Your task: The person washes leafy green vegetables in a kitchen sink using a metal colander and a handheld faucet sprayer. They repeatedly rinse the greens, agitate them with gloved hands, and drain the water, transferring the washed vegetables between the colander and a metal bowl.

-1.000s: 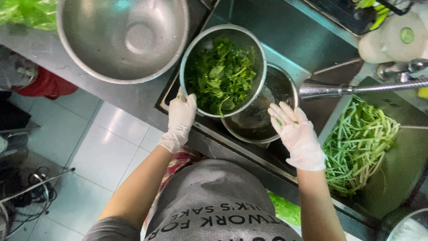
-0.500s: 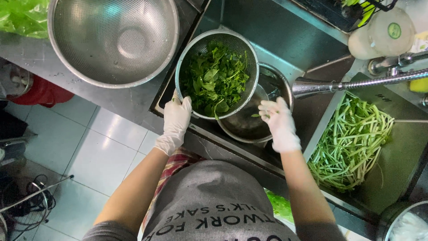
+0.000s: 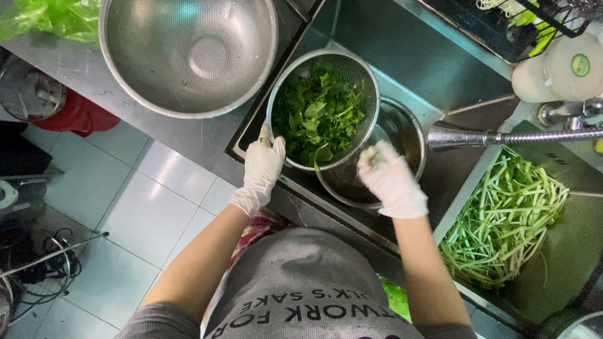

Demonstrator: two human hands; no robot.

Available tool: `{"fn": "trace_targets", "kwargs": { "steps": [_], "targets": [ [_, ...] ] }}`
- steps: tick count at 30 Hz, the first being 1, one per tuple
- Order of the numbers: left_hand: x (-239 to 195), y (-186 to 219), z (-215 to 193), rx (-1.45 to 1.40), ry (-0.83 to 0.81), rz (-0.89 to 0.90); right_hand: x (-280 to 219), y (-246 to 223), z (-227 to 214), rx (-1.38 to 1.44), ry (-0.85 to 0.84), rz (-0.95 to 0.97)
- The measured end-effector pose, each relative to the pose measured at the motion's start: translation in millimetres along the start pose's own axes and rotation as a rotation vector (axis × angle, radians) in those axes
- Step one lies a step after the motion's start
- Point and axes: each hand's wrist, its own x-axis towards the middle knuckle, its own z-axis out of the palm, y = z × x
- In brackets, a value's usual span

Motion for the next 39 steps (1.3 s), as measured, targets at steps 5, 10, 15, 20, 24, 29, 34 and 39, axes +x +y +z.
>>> {"fn": "trace_targets", "kwargs": {
  "steps": [5, 10, 15, 20, 24, 29, 34, 39],
  "targets": [
    [-9, 7, -6, 0.002, 0.002, 0.02, -89, -3, 95, 0.011, -0.411, -0.164],
    [-16, 16, -14, -0.006, -0.012, 0.037, -98, 26, 150, -1.494, -0.038, -0.524],
    [0, -3, -2, 0.0, -0.026, 0.048, -80, 12, 131, -1.039, -0.272, -0.299],
    [-2, 2, -7, -0.02, -0.029, 0.033, -51, -4, 99, -0.328, -0.621, -0.007],
    [-7, 7, -8, -0.011, -0.018, 0.027, -102, 18, 118, -0.68, -0.507, -0.326],
    [-16, 22, -17, -0.031, -0.043, 0.002, -108, 30, 75, -1.06, 0.23, -1.242],
    [-4, 2, -3, -0.106, 0.024, -0.044, -73, -54, -12, -1.032, 0.559, -1.139],
    [6, -12, 6, -0.168, 0.068, -0.087, -45, -90, 27, -1.152, 0.456, -1.074]
  ]
}}
